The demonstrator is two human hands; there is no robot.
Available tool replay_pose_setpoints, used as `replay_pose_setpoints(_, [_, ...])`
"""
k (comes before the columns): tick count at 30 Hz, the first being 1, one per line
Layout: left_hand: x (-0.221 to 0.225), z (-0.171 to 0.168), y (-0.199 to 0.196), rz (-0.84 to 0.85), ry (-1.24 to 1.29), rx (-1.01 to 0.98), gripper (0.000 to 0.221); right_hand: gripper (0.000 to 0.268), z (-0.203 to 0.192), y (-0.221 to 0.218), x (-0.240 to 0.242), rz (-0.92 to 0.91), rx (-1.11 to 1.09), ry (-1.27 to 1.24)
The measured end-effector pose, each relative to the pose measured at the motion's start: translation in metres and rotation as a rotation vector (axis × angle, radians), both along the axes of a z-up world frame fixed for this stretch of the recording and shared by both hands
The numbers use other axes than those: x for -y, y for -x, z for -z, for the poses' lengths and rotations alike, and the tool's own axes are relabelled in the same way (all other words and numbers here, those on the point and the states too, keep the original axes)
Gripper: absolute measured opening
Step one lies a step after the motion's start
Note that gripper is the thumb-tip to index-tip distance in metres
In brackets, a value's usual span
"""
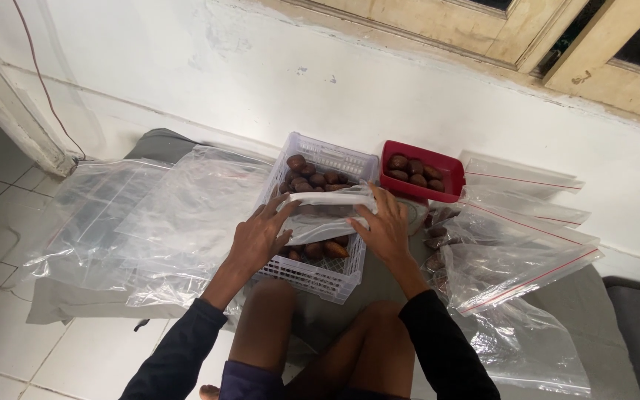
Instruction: Weighing snake fruits on a scale and packing them into plastic zip-lock bags.
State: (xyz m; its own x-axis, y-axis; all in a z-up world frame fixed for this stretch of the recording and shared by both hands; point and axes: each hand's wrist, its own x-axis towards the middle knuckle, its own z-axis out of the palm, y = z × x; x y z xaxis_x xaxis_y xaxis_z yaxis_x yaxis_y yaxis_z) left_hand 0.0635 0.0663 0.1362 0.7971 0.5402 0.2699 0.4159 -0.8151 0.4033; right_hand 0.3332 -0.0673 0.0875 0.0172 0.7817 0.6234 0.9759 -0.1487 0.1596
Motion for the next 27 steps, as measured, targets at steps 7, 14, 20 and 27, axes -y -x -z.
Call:
replay_pose_setpoints(7, [-0.013,0.025,-0.009,-0.068,0.066,-0.031,0.074,0.1,-0.017,0.008,-0.004,0.199,-0.387,0.512])
replay_pose_setpoints(14, [-0.018,0.022,-0.005,-0.126,0.16,-0.013,0.072,0.043,0.028,-0.012,-0.01,0.115,-0.359,0.148])
replay_pose_setpoints(20, [-0.02,0.037,-0.007,-0.132,0.166,-0.049,0.07,0.071,0.038,-0.019,-0.024,0.172,-0.53,0.306])
replay_pose_setpoints(27, [-0.031,0.067,-0.022,-0.12,0.141,-0.013,0.064,0.046,0.058,-0.005,-0.037,0.256,-0.646,0.076])
